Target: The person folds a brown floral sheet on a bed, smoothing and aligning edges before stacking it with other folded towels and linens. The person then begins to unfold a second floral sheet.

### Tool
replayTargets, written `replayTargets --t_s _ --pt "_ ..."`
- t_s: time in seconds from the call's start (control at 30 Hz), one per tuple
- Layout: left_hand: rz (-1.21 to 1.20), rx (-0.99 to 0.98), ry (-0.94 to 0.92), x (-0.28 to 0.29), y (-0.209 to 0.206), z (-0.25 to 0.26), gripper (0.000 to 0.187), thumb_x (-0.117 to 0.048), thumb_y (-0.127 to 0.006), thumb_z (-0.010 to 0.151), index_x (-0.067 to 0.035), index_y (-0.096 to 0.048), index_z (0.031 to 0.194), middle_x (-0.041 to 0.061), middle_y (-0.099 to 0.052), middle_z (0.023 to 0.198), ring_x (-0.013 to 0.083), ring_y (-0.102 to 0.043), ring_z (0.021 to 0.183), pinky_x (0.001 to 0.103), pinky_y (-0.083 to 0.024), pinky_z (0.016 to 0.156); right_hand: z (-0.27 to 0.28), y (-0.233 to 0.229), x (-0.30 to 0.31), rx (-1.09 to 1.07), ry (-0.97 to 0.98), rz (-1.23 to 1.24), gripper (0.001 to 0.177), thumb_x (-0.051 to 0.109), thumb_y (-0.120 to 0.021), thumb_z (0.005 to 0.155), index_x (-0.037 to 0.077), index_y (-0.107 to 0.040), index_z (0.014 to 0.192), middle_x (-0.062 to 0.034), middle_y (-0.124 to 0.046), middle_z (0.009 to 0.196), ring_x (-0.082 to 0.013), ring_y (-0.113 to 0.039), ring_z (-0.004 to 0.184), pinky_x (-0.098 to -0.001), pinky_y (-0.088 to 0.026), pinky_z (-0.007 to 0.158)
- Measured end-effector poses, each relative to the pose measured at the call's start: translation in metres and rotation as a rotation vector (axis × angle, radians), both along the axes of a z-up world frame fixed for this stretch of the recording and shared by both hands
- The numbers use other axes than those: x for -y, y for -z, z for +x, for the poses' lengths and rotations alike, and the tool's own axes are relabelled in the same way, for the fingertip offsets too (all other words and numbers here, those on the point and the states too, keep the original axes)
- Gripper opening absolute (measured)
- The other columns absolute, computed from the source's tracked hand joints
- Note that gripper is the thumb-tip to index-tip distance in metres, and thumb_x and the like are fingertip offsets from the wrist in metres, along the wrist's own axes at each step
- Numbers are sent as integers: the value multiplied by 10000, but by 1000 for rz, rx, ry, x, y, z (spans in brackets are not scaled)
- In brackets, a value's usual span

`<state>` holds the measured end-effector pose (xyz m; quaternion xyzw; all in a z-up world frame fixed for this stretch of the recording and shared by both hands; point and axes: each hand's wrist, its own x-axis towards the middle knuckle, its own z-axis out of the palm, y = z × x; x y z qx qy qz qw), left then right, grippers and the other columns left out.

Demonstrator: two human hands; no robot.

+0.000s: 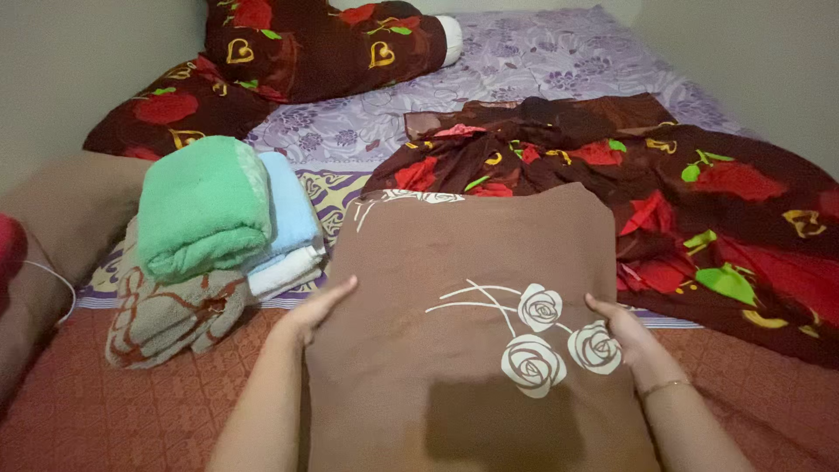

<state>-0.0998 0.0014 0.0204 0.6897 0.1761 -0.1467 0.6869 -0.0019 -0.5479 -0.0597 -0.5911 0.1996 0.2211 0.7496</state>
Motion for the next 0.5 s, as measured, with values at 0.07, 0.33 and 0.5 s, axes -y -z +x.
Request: replayTargets --t_s 0.07,0.33,0.5 --pt "87 -189 96 -3 10 -1 894 -639 -686 814 -110 -515 1514 160 -560 1543 304 -539 1388 447 -454 1097 1 1 -4 12 3 -42 446 329 -675 954 -18 -607 1226 -160 -685 850 -211 -656 565 -372 -565 503" --pt "432 -282 276 -24 27 -23 955 -730 -647 795 -183 -529 1569 80 -408 1641 257 -336 1457 461 -292 1168 -27 -37 -4 50 -240 -391 632 296 -720 909 -5 -456 1399 -164 -707 1191 -215 -726 912 -418 -620 721" --pt "-139 -329 113 -54 34 -85 861 -646 -609 824 -131 -493 1504 145 -540 1556 323 -570 1372 523 -482 1086 -76 -43 39 -4 -413 -367 724 530 -616 896 95 -548 1471 -79 -714 1355 -222 -644 996 -527 -376 942"
